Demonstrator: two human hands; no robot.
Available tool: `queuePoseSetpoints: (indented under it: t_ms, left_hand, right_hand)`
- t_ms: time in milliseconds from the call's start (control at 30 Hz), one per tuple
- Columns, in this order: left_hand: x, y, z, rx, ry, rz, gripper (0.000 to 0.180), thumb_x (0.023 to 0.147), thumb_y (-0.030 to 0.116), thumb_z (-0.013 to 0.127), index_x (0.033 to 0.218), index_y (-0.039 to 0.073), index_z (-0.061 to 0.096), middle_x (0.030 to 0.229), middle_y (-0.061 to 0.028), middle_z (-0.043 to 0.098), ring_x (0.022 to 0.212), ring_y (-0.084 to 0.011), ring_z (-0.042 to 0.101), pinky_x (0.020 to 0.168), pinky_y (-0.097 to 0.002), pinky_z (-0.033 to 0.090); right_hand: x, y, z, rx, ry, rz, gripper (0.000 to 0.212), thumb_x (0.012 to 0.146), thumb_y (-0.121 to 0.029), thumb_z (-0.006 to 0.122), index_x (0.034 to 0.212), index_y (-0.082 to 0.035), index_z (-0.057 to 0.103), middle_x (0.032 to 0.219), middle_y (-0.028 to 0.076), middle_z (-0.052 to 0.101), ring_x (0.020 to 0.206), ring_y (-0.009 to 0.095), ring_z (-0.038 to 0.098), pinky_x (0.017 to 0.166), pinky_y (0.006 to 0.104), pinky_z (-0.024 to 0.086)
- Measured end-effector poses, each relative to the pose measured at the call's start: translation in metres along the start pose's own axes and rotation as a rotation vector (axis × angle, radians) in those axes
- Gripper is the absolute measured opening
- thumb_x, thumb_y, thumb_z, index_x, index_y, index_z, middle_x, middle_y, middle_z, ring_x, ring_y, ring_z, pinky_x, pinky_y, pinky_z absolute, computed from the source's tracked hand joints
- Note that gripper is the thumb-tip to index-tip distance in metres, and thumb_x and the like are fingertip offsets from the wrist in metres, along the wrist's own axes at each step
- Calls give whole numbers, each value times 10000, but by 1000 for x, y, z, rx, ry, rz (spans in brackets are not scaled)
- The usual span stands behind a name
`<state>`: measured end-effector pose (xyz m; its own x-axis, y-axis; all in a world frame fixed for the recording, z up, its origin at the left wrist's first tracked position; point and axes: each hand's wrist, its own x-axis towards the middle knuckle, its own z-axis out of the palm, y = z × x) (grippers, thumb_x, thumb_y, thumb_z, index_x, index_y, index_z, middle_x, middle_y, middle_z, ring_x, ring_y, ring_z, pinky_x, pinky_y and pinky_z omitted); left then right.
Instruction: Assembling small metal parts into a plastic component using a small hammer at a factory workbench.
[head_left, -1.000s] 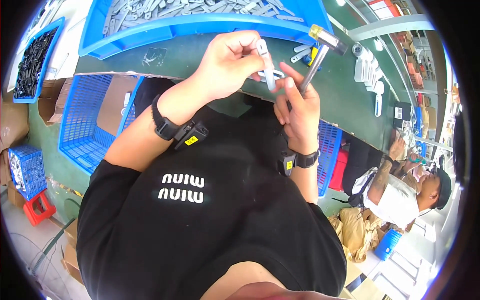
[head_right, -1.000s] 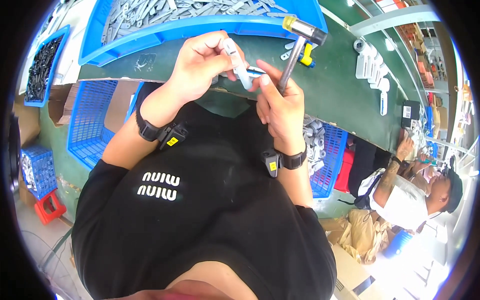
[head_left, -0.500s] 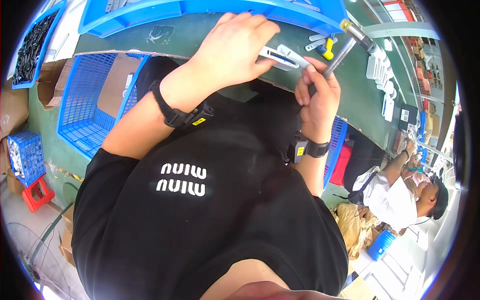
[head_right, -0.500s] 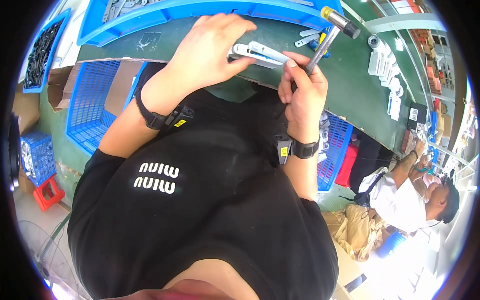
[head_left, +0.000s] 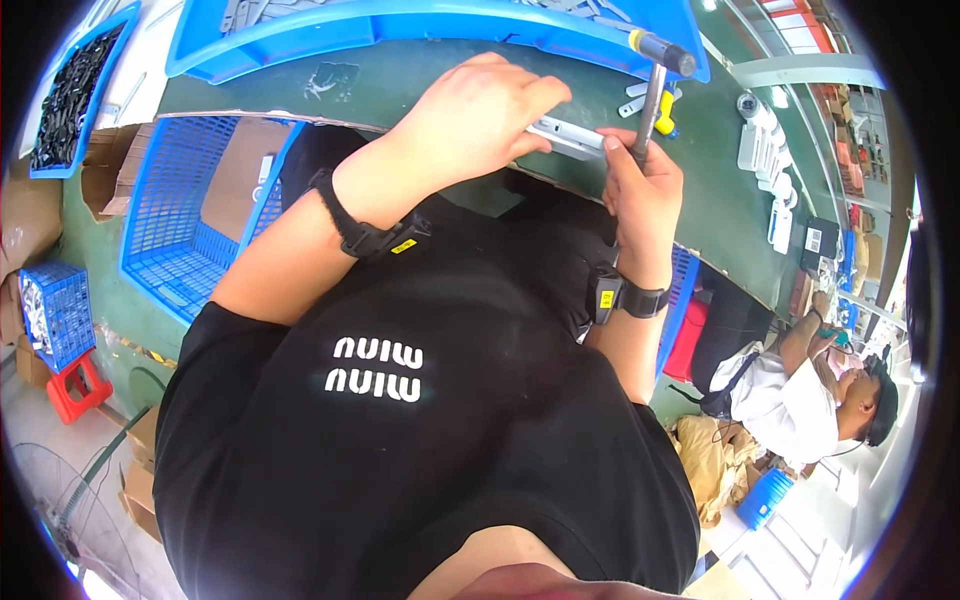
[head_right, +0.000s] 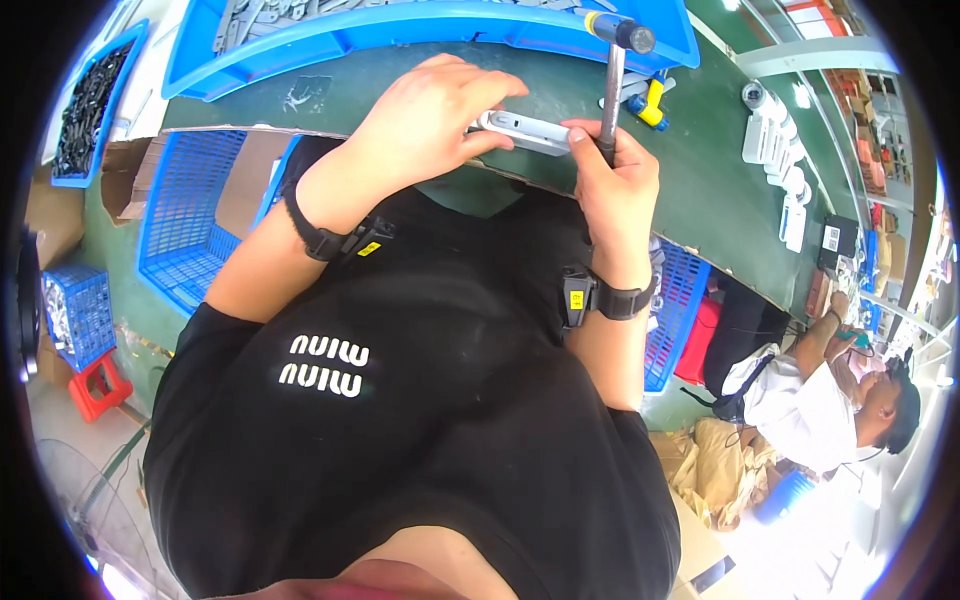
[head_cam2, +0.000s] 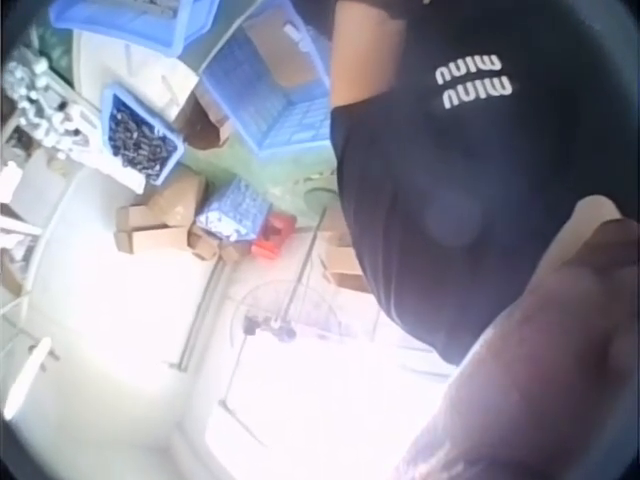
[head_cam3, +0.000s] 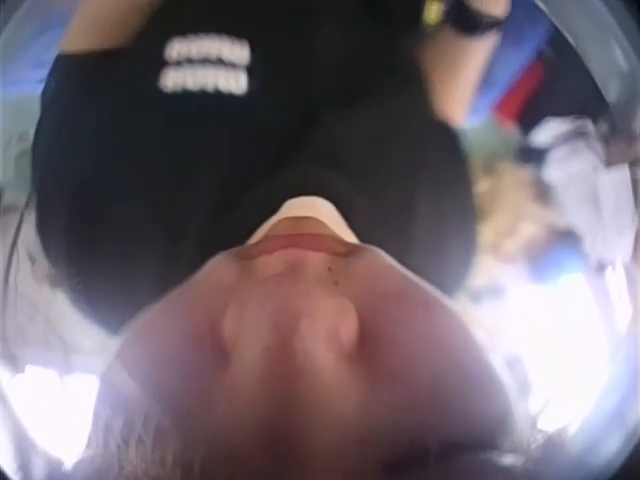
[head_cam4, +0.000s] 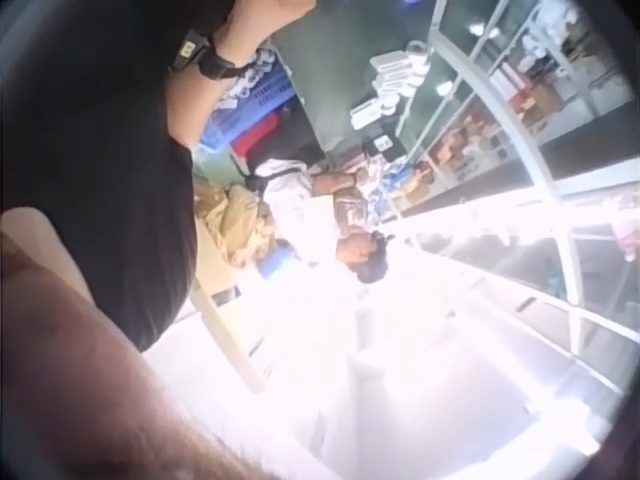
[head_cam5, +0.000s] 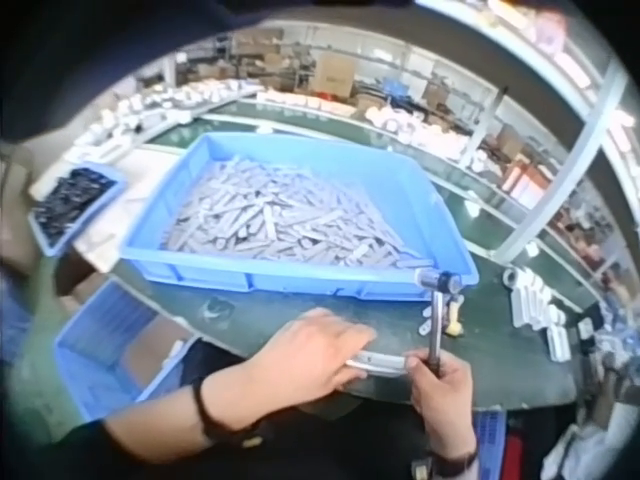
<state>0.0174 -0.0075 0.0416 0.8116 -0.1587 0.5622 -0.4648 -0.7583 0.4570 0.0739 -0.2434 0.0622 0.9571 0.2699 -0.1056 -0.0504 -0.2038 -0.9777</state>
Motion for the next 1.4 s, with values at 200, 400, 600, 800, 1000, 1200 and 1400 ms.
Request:
queuePoseSetpoints:
  t_ms: [200, 400, 600, 800, 1000, 1200, 1400]
  left_hand:
    - [0, -7, 1, 21, 37, 70, 423, 814, 211, 895, 1176, 86, 716, 933, -101, 739, 898, -327, 706, 845, -442, 559]
    - [-5, -16, 10, -5, 107, 145, 261, 811, 219, 900, 992, 80, 774, 922, -48, 758, 861, -272, 719, 781, -406, 550]
    - [-5, -16, 12, -28, 142, 143, 207, 815, 235, 898, 889, 77, 787, 929, -24, 770, 865, -242, 724, 771, -385, 545]
    - [-6, -11, 11, 42, 113, 154, 210, 826, 236, 884, 901, 72, 776, 935, -25, 764, 865, -249, 724, 780, -388, 549]
    - [-4, 2, 9, 134, 109, 123, 197, 829, 205, 879, 888, 66, 753, 920, -44, 727, 852, -261, 709, 804, -393, 549]
    - [0, 19, 10, 258, 33, 50, 195, 822, 195, 856, 886, 54, 737, 892, -65, 699, 842, -278, 698, 820, -404, 549]
    - [-1, 18, 24, 246, 13, 125, 196, 851, 109, 794, 1021, 15, 766, 1030, -110, 756, 957, -302, 737, 887, -423, 595]
  right_hand:
    - [1, 1, 7, 8, 2, 17, 129, 1034, -102, 734, 1098, -26, 816, 657, -90, 553, 527, 9, 440, 478, 228, 309]
    - [4, 7, 7, -92, 23, -47, 116, 1018, -112, 756, 1059, -33, 830, 677, -109, 522, 608, -2, 411, 531, 239, 291]
    - [4, 8, 9, -309, 93, -220, 126, 990, -132, 781, 1055, -32, 823, 677, -107, 520, 619, 17, 404, 546, 259, 308]
    - [1, 7, 9, -393, 103, -193, 160, 987, -165, 794, 1069, -30, 818, 663, -91, 521, 621, 17, 421, 551, 263, 330]
    - [3, 8, 7, -322, 54, -115, 167, 995, -176, 787, 1084, -36, 814, 670, -98, 526, 624, 14, 421, 557, 262, 331]
    - [3, 11, 8, -321, 35, -160, 153, 998, -179, 784, 1053, -38, 802, 662, -102, 511, 616, 15, 413, 551, 264, 321]
    - [4, 13, 7, -343, 52, -180, 147, 989, -188, 790, 1041, -50, 801, 645, -96, 505, 605, 22, 417, 545, 267, 325]
